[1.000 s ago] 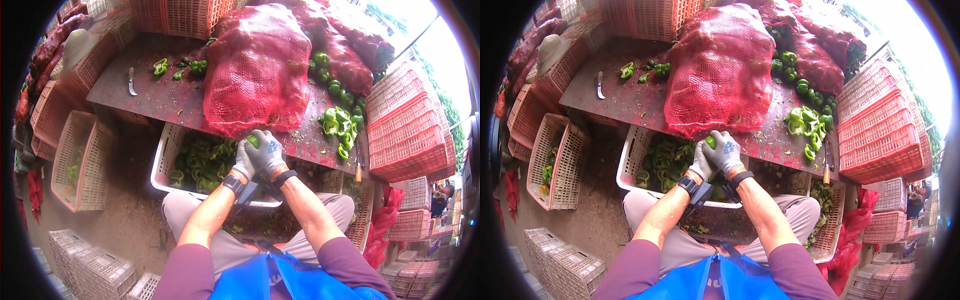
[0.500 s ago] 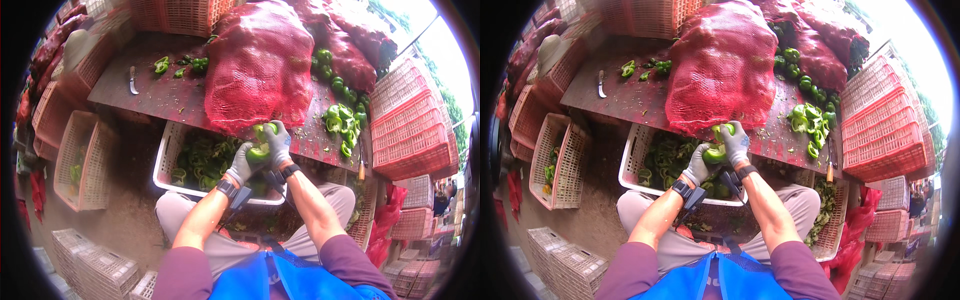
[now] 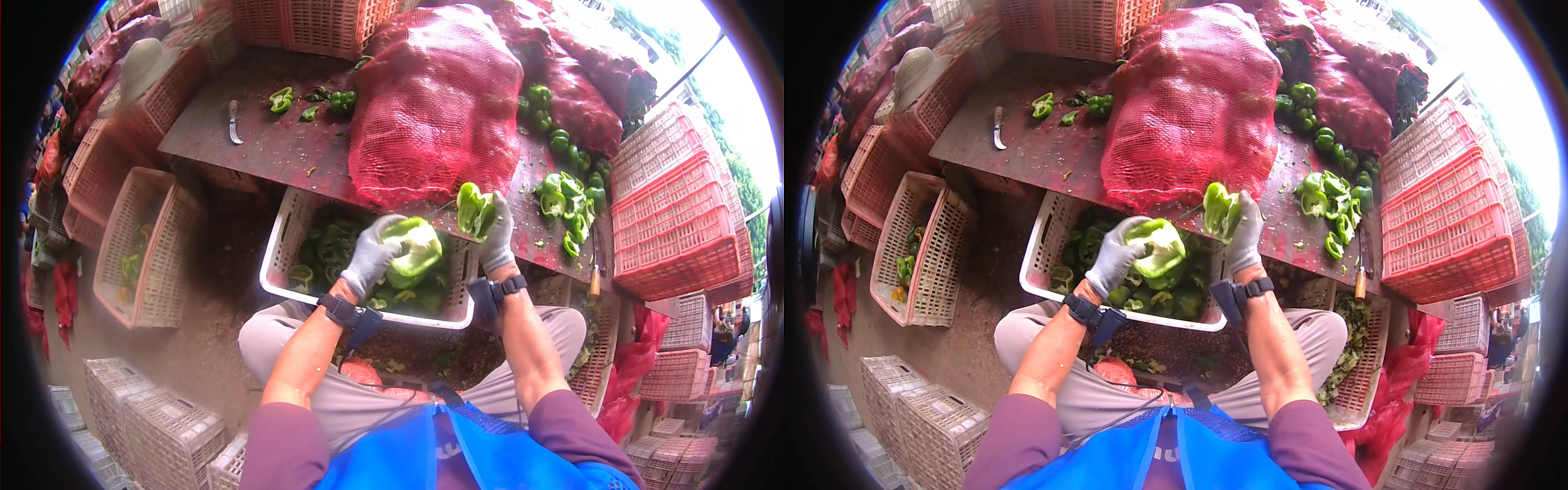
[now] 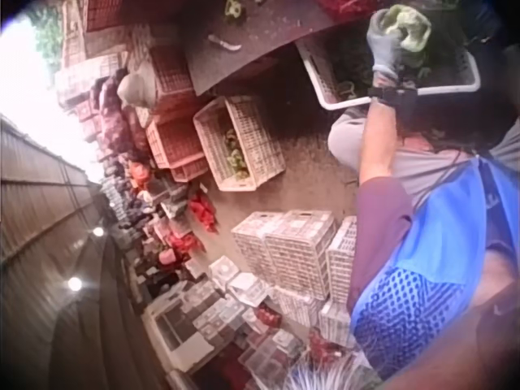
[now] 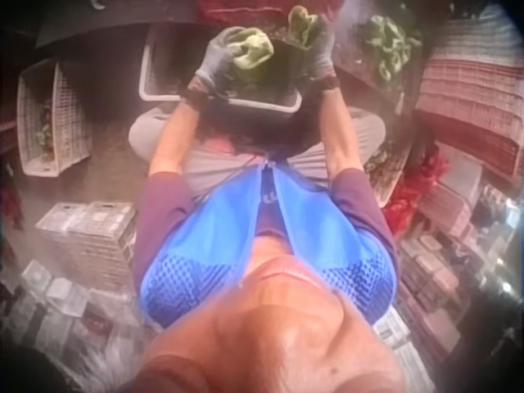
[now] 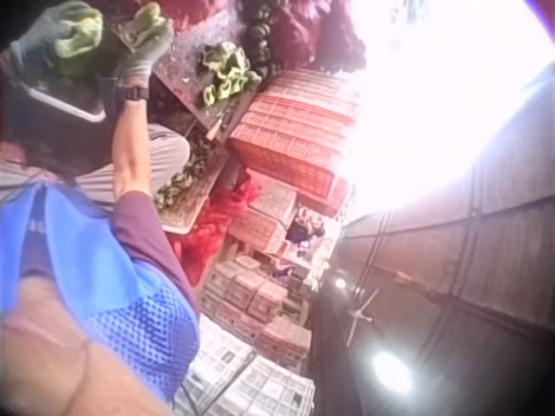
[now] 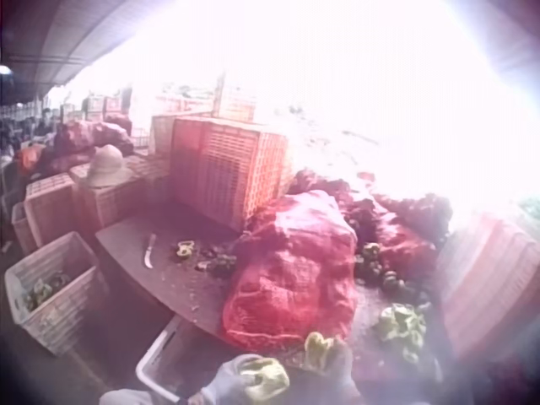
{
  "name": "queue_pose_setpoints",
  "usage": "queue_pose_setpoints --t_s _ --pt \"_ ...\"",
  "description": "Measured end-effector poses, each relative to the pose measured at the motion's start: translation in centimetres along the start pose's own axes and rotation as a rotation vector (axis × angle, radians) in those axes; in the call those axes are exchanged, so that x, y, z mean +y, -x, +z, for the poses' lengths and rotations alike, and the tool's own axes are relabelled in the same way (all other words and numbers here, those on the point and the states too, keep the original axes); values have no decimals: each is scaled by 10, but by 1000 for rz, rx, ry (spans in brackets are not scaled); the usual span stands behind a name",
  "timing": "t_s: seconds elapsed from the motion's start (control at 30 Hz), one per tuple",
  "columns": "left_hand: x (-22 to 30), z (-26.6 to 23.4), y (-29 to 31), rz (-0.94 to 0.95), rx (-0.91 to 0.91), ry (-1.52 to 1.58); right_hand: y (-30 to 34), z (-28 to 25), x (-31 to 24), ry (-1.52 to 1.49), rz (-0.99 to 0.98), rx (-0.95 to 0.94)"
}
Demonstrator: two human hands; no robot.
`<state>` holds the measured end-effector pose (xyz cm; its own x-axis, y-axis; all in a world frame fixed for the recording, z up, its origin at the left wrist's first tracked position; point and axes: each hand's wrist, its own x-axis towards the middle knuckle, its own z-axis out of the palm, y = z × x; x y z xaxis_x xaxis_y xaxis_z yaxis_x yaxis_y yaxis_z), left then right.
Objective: Manually slicing and removing seeds from green peppers at a processing station.
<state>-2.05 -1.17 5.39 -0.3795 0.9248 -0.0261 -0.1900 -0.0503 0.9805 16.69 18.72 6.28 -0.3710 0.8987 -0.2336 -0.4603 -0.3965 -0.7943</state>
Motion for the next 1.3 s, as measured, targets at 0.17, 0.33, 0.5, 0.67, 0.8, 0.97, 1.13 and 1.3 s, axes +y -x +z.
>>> queue_pose_setpoints --t_s 0.17,0.33,0.5,0.67,0.8,0.97,1.13,1.3 --pt "32 -12 4 96 111 -34 61 9 14 1060 -342 -237" --pt "35 13 16 439 245 -674 101 61 8 1406 -499 -385" --pt "21 35 19 492 190 -820 89 62 43 1400 -462 -207" --pt "22 22 22 361 149 -747 89 63 26 1435 -479 -390" --pt "31 33 23 427 110 -909 83 66 6 1750 -600 -471" --pt "21 24 9 169 155 -560 83 61 -4 1413 -413 -502" --pt "20 19 15 -50 -41 -227 83 54 -14 984 39 -633" --pt "5 17 -2 -85 -33 -189 54 12 33 229 187 -254"
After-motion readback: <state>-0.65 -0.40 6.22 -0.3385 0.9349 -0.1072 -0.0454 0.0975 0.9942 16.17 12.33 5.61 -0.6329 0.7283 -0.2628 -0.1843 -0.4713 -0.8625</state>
